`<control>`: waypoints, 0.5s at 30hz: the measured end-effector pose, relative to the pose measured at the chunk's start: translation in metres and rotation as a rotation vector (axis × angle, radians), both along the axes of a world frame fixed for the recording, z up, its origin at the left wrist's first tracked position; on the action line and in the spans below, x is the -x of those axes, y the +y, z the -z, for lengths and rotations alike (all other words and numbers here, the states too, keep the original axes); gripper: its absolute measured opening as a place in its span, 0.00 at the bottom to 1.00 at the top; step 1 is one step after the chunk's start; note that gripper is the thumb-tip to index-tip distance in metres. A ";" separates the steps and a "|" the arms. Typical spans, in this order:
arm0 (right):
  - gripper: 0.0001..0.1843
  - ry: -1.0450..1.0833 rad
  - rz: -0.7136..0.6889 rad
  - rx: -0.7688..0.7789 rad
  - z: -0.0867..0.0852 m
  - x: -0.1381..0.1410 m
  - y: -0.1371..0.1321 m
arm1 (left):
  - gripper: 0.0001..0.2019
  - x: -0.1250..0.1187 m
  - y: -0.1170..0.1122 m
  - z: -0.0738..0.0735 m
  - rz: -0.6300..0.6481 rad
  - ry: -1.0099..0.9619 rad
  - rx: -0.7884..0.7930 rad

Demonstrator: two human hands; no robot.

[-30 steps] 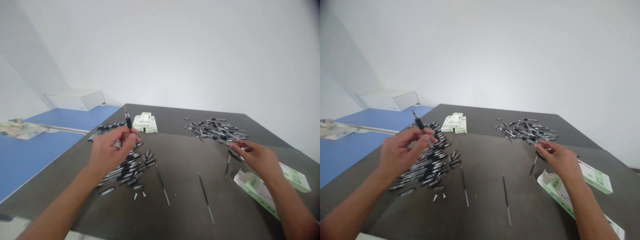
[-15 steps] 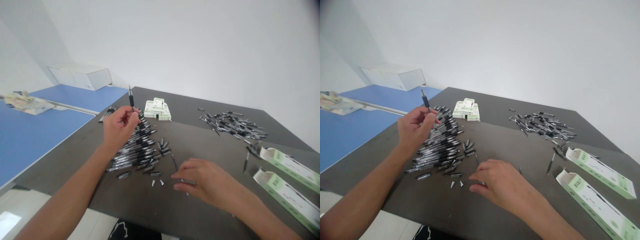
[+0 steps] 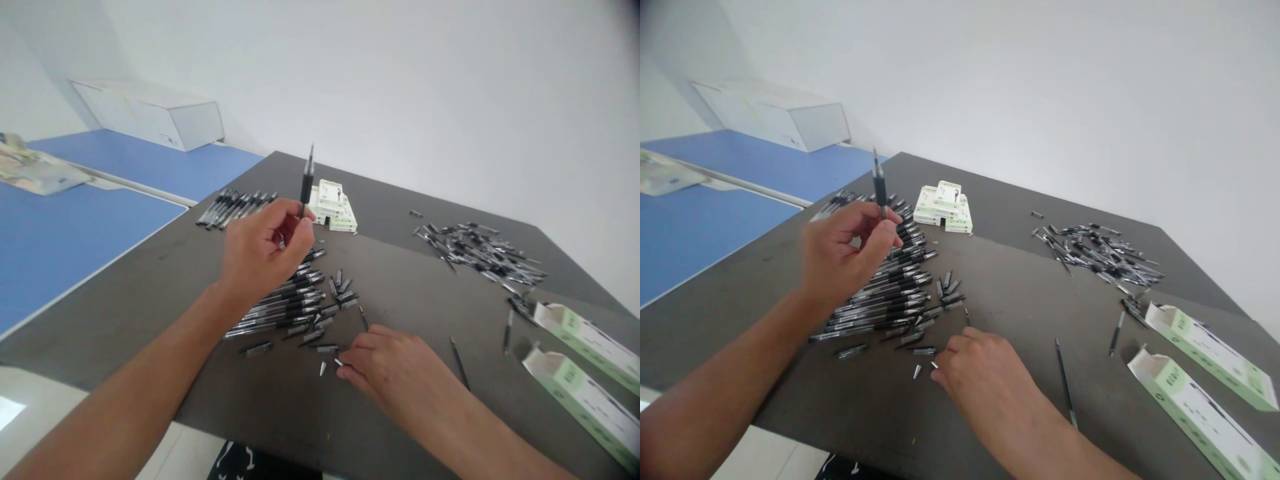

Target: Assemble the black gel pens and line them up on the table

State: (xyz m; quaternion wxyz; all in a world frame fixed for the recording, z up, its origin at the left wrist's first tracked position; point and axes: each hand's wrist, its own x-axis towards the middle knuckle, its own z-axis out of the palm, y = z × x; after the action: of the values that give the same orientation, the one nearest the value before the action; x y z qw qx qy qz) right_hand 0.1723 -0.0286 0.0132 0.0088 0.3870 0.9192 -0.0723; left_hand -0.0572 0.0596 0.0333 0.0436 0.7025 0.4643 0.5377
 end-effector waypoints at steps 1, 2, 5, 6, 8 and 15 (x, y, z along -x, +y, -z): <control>0.06 -0.007 -0.003 -0.004 0.000 0.002 -0.001 | 0.08 -0.002 -0.002 0.000 0.019 0.015 0.004; 0.07 -0.007 0.000 -0.007 0.000 0.003 -0.002 | 0.08 -0.004 -0.004 0.001 0.043 0.034 0.006; 0.06 0.077 0.068 0.017 0.001 0.000 -0.001 | 0.06 -0.012 -0.011 0.002 0.114 0.113 -0.018; 0.06 0.142 0.106 0.041 0.001 -0.005 0.000 | 0.06 -0.016 -0.015 0.003 0.138 0.140 -0.035; 0.07 0.317 0.187 0.108 -0.001 -0.020 0.003 | 0.05 -0.022 -0.022 0.005 0.203 0.189 -0.076; 0.12 0.822 0.510 0.425 -0.023 -0.076 0.007 | 0.05 -0.040 -0.042 0.018 0.521 0.319 -0.098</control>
State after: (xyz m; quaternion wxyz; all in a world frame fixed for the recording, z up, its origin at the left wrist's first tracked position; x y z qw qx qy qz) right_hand 0.2481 -0.0211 0.0363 -0.2921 0.5278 0.6883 -0.4029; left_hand -0.0176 0.0172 0.0151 0.0727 0.8745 0.2431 0.4133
